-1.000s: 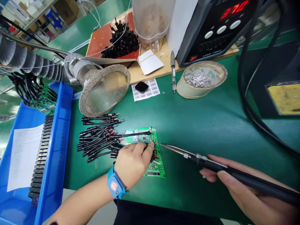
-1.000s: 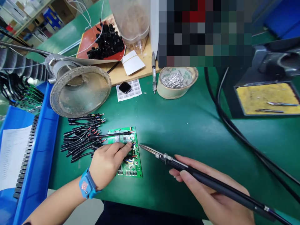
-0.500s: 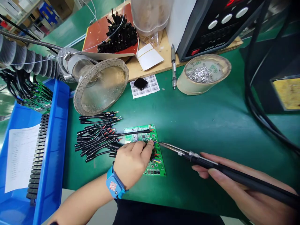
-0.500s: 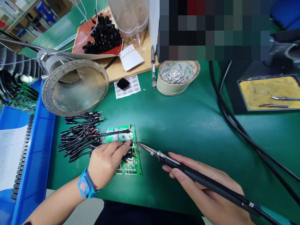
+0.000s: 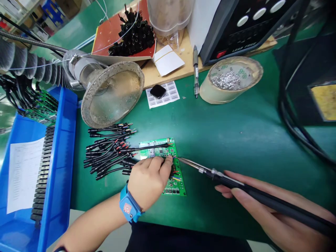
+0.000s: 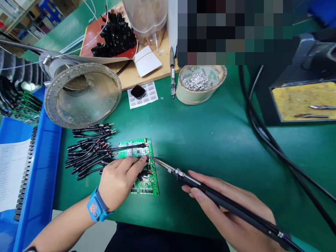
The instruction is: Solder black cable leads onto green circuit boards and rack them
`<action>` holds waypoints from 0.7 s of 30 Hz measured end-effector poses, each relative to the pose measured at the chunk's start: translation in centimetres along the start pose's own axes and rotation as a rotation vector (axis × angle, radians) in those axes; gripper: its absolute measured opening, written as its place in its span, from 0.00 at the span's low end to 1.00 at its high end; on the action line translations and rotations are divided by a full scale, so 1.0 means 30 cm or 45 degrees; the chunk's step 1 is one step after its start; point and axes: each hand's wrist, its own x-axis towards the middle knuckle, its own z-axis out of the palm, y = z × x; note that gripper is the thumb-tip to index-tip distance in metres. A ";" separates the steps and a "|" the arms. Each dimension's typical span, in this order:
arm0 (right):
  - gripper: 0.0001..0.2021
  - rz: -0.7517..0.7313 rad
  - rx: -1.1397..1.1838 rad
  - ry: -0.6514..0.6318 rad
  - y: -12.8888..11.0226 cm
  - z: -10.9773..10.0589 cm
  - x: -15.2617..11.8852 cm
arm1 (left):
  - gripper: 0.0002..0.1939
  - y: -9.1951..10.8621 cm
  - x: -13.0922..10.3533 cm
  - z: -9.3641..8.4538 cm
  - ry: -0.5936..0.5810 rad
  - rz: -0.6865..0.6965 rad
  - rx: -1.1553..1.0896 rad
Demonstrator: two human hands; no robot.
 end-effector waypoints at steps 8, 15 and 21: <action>0.14 0.202 0.030 0.096 -0.006 -0.001 -0.018 | 0.12 0.002 0.005 -0.006 -0.017 0.000 0.017; 0.13 0.060 0.009 -0.051 0.034 -0.019 0.007 | 0.12 0.003 0.007 -0.005 -0.024 -0.001 -0.010; 0.14 0.167 0.038 0.016 0.009 0.000 0.002 | 0.10 0.004 0.009 -0.005 -0.028 0.002 -0.028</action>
